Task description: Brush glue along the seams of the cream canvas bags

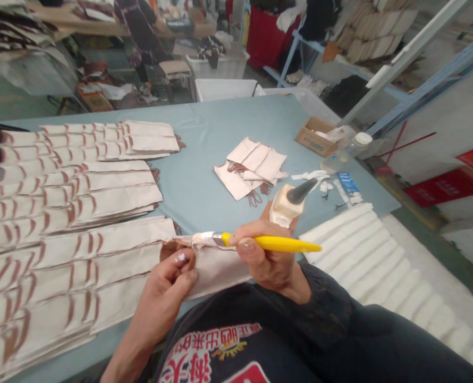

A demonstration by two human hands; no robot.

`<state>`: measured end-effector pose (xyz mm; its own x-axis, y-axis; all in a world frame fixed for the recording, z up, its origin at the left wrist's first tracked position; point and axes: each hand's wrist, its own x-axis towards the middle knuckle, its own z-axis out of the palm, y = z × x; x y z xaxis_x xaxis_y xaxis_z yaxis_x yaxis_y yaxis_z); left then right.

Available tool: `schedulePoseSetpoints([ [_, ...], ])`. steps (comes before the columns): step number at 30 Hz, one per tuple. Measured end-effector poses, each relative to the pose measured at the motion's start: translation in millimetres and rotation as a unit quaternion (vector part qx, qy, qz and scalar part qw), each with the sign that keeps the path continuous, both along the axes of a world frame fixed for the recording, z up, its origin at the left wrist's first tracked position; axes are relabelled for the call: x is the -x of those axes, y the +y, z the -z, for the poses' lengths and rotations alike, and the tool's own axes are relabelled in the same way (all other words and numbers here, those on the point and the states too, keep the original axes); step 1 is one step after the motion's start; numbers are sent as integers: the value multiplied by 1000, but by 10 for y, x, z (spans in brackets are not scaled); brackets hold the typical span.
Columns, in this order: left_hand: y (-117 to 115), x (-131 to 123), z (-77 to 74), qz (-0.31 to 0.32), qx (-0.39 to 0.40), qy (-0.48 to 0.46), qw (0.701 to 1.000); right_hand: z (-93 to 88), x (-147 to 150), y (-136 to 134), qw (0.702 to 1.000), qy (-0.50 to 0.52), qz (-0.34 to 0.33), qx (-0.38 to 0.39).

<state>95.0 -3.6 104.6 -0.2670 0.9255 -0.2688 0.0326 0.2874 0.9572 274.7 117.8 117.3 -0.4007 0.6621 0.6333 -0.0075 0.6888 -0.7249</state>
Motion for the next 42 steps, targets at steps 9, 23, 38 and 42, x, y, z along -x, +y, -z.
schedulePoseSetpoints([
  [9, -12, 50, 84, -21, 29, -54, 998, 141, 100, -59, 989, 21, -16, 143],
  [23, 62, 40, 35, -49, 49, -137, 988, -30, 126, 11, 998, -7, 33, -52],
  [38, 130, 62, 167, -27, 16, -42, 999, 230, 237, -6, 999, 28, -41, 12],
  [42, 207, 0, 75, -29, -47, 69, 996, 269, 257, -21, 967, 87, -19, 239],
])
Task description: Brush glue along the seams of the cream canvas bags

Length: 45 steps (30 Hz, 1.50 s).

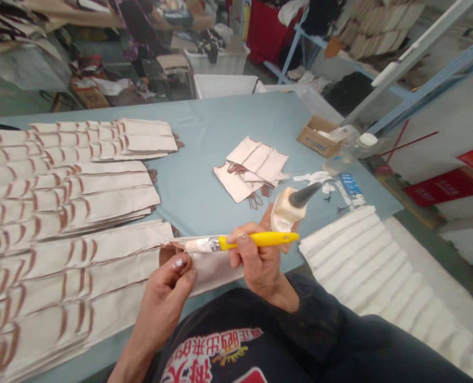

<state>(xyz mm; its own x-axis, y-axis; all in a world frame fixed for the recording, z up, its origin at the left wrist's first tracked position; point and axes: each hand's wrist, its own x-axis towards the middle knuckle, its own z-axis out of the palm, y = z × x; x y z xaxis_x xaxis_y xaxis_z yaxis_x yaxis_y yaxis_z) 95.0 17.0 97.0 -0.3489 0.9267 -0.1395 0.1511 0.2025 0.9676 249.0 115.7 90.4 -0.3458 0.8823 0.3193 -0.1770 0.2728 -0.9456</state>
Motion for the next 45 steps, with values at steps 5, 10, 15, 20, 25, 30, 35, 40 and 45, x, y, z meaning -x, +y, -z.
schedulePoseSetpoints([
  [5, 37, -28, -13, -2, -71, 137, 988, -62, 46, -18, 994, 48, -30, 88],
  [10, 55, 14, 45, 32, -169, 273, 947, -94, 29, 4, 992, 57, 9, 115],
  [15, 76, 99, 77, 83, -249, 336, 905, -203, -95, 126, 988, 56, 65, 127],
  [20, 45, 134, 98, 110, -272, 382, 877, -273, -126, 192, 978, 51, 37, 199],
  [25, 21, 106, 134, 114, -284, 411, 859, -295, -126, 104, 967, -11, -50, 251],
  [30, -6, 82, 153, 125, -289, 420, 851, -409, -183, 117, 973, -27, -27, 228],
  [35, 7, 45, 128, 111, -290, 416, 855, -425, -206, 69, 975, -29, -22, 219],
  [40, 19, 10, 139, 123, -278, 421, 855, -407, -264, -14, 975, -27, -12, 218],
  [45, 50, -35, 167, 120, -278, 417, 857, -331, -286, -89, 982, -3, -3, 190],
])
